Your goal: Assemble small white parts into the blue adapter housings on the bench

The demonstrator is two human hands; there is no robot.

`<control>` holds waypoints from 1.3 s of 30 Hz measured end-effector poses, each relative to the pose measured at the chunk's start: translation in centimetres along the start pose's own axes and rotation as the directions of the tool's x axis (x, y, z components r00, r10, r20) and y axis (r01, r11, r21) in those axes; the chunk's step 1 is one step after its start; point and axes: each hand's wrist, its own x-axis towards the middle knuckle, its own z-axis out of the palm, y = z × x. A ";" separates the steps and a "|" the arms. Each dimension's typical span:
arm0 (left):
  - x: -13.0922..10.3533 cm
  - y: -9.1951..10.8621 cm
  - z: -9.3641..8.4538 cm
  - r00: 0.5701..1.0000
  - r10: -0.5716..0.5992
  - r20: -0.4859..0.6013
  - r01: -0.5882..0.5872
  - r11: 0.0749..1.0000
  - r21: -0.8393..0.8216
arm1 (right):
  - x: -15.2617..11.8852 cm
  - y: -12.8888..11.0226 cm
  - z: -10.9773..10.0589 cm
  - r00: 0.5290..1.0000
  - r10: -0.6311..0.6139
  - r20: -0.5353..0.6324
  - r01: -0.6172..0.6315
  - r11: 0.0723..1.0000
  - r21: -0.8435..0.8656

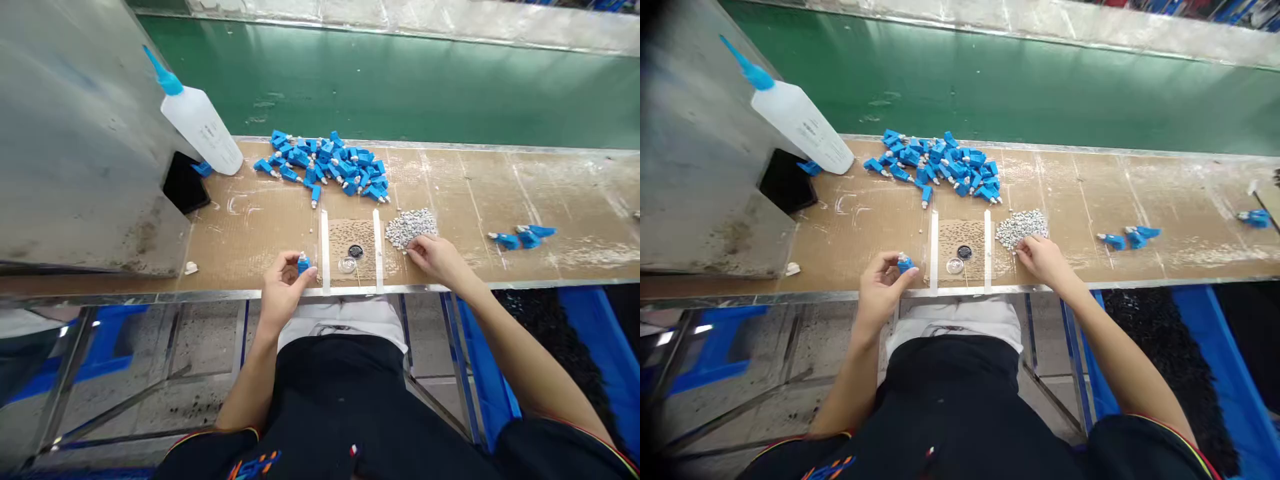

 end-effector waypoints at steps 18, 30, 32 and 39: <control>-1.4 0.5 0.3 0.993 -0.071 0.096 0.075 0.996 -0.041 | -1.8 -5.3 2.9 0.916 -0.306 -0.260 0.301 0.952 -0.060; -1.8 -0.5 0.7 0.983 -0.100 0.151 0.114 0.990 -0.083 | -0.6 -4.8 0.3 0.987 -0.157 -0.031 0.158 0.936 0.316; -1.8 -0.4 0.5 0.982 -0.118 0.150 0.135 0.984 -0.111 | -0.1 -5.1 -0.8 0.992 -0.122 0.043 0.094 0.908 0.408; -2.1 -0.4 0.1 0.984 -0.126 0.129 0.145 0.977 -0.153 | 1.9 -9.5 -3.7 0.962 -0.269 0.052 0.245 0.930 0.274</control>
